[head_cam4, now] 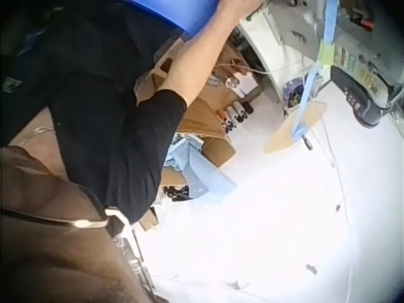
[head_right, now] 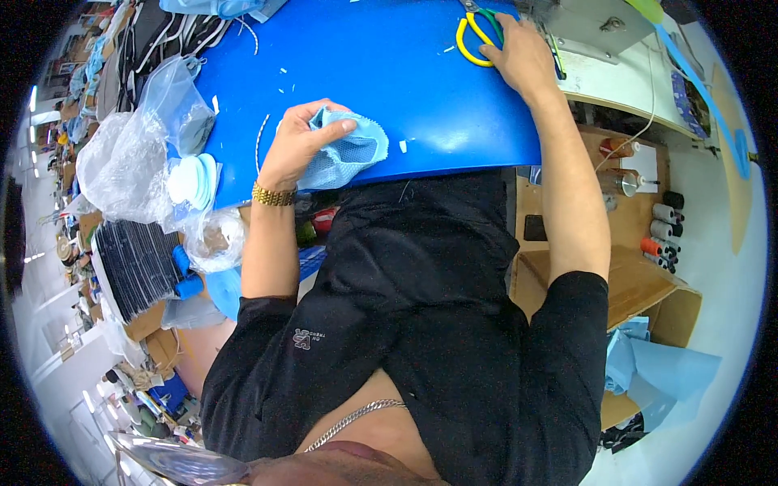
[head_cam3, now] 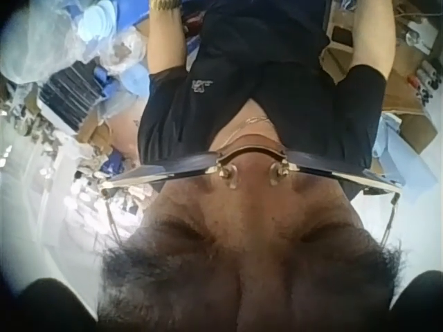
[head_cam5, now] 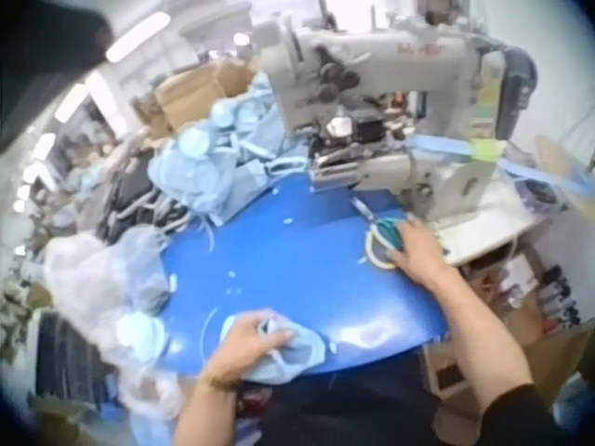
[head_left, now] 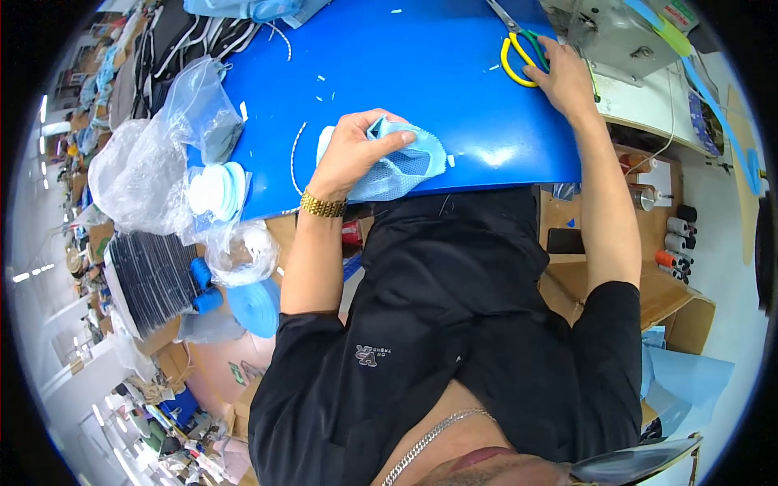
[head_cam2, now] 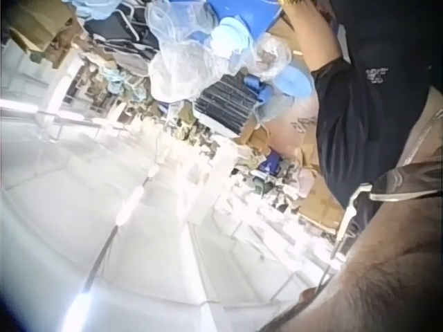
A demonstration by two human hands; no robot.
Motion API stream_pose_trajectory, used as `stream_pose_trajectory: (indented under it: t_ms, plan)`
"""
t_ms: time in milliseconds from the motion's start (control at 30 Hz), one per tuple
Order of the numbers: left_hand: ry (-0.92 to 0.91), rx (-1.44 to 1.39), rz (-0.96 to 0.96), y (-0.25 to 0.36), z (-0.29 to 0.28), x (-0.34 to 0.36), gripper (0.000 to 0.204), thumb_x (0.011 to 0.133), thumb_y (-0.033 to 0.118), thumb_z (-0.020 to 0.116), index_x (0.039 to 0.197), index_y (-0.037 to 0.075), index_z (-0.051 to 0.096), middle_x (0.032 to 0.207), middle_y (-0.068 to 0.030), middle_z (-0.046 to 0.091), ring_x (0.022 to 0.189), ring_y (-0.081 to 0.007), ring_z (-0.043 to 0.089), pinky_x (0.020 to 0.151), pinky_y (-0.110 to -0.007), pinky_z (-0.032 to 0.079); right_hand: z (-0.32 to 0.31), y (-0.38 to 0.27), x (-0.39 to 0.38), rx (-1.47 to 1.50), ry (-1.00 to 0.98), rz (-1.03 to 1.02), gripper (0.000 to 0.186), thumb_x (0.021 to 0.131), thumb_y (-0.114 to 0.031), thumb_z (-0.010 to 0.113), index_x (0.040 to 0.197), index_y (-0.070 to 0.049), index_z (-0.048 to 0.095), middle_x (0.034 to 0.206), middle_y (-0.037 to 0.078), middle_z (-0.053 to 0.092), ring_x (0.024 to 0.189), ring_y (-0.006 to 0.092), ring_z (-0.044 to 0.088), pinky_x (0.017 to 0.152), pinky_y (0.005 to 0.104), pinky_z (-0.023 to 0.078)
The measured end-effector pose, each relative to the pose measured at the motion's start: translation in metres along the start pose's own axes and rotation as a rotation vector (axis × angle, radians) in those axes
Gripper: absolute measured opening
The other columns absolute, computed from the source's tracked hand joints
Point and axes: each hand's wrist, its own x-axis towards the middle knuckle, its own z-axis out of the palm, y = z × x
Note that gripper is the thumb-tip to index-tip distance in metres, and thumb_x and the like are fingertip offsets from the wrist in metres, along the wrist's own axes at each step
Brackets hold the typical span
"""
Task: Sewing together mesh fabric components and trimming excess threads to assemble pouches.
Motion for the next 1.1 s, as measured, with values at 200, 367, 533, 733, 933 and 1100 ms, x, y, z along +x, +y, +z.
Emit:
stream_pose_trajectory:
  t_ms: [200, 367, 533, 733, 933, 1100]
  plan:
    - [0.001, -0.005, 0.028, 0.003, -0.003, -0.002, 0.015, 0.084, 0.011, 0.073, 0.095, 0.001, 0.071, 0.085, -0.0034, 0.070, 0.076, -0.0096, 0.064, 0.071, -0.023, 0.050, -0.015, -0.037, -0.024, 0.460, -0.449, 0.032, 0.073, 0.070, -0.021, 0.072, 0.136, 0.001, 0.048, 0.101, 0.023, 0.067, 0.093, 0.0351, 0.067, 0.080, 0.0412, 0.052]
    - [-0.041, -0.063, -0.037, 0.007, -0.013, -0.007, 0.016, 0.085, 0.012, 0.073, 0.096, 0.001, 0.071, 0.086, -0.0037, 0.071, 0.077, -0.0098, 0.065, 0.071, -0.024, 0.051, -0.019, -0.083, -0.092, 0.607, -0.353, -0.221, 0.051, 0.077, -0.025, 0.077, 0.123, -0.015, 0.058, 0.094, 0.014, 0.066, 0.077, 0.0329, 0.063, 0.068, 0.0382, 0.051]
    - [-0.065, -0.059, 0.004, 0.011, -0.013, -0.009, 0.016, 0.084, 0.012, 0.074, 0.096, 0.001, 0.071, 0.086, -0.0030, 0.070, 0.076, -0.0089, 0.063, 0.070, -0.023, 0.050, -0.034, -0.092, -0.103, 0.627, -0.350, -0.333, 0.059, 0.068, -0.030, 0.086, 0.117, -0.009, 0.060, 0.091, 0.008, 0.062, 0.072, 0.0223, 0.058, 0.061, 0.0332, 0.048]
    - [-0.048, -0.041, 0.075, 0.010, -0.008, -0.012, 0.014, 0.081, 0.014, 0.076, 0.090, 0.004, 0.074, 0.079, 0.0015, 0.067, 0.074, -0.0056, 0.059, 0.068, -0.021, 0.046, -0.045, -0.097, -0.096, 0.597, -0.447, -0.316, 0.062, 0.065, -0.029, 0.087, 0.119, -0.011, 0.062, 0.084, 0.008, 0.059, 0.066, 0.0220, 0.053, 0.057, 0.0332, 0.044]
    - [-0.033, -0.017, 0.066, 0.009, -0.009, -0.014, 0.013, 0.080, 0.015, 0.077, 0.088, 0.005, 0.074, 0.078, 0.0032, 0.066, 0.073, -0.0045, 0.058, 0.067, -0.021, 0.044, -0.042, -0.098, -0.096, 0.654, -0.395, -0.364, 0.060, 0.065, -0.030, 0.087, 0.117, -0.012, 0.064, 0.077, 0.007, 0.057, 0.064, 0.0216, 0.052, 0.057, 0.0339, 0.043]
    - [-0.041, -0.029, 0.037, 0.009, -0.008, -0.014, 0.014, 0.079, 0.016, 0.078, 0.088, 0.005, 0.074, 0.078, 0.0035, 0.065, 0.073, -0.0044, 0.057, 0.067, -0.021, 0.044, -0.037, -0.096, -0.097, 0.654, -0.375, -0.411, 0.059, 0.066, -0.033, 0.086, 0.118, -0.013, 0.065, 0.073, 0.006, 0.055, 0.063, 0.0214, 0.052, 0.057, 0.0345, 0.043]
